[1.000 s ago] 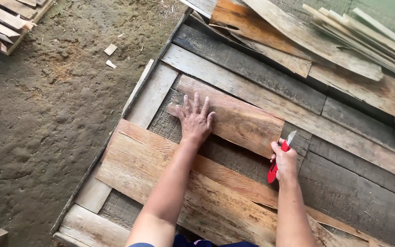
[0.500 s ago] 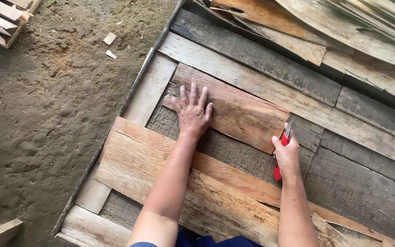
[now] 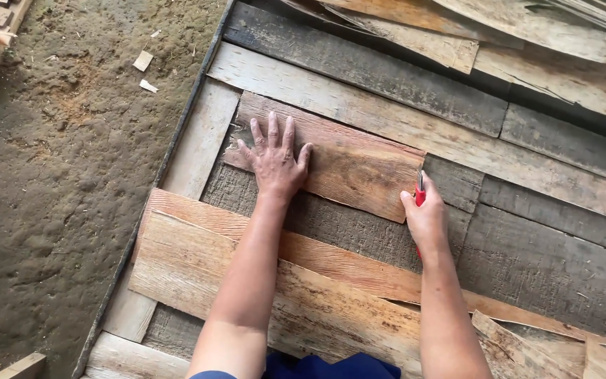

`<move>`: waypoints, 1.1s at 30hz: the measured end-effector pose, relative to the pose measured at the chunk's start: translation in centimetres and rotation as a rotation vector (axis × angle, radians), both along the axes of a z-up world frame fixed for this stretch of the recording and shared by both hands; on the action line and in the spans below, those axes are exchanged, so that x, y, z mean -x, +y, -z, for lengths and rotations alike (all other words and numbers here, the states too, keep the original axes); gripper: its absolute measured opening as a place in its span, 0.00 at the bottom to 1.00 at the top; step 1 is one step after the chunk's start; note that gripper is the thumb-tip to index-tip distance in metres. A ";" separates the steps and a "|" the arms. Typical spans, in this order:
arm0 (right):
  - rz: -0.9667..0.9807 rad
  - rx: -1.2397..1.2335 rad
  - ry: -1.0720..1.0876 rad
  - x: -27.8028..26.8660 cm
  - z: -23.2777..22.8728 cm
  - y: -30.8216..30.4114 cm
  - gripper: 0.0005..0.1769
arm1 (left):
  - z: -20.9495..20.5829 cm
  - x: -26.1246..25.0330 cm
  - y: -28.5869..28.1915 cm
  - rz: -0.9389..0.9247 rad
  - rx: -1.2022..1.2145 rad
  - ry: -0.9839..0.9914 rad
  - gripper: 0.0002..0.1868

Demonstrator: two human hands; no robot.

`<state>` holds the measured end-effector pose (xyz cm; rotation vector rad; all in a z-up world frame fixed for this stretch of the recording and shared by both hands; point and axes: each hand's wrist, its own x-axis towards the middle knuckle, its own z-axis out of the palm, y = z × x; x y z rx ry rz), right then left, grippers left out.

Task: Arranging and cutting thin wood veneers to fit onto a wooden surface using a utility knife and stones as weights.

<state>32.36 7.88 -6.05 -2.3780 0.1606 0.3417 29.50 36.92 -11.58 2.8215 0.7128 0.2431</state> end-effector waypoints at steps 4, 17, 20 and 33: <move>0.019 -0.053 0.016 -0.1 -0.3 -0.2 0.34 | 0.0 -0.3 0.5 0.000 0.013 0.015 0.38; 0.022 -0.014 0.083 0.0 -2.4 1.3 0.38 | -0.4 -1.5 1.4 0.006 0.012 -0.015 0.37; -0.035 0.099 0.127 -0.7 -1.8 1.3 0.39 | -0.7 -1.5 1.2 0.023 0.019 -0.013 0.40; -0.158 0.304 0.177 -1.9 1.3 1.0 0.40 | -0.2 -1.7 0.8 0.007 0.010 -0.019 0.43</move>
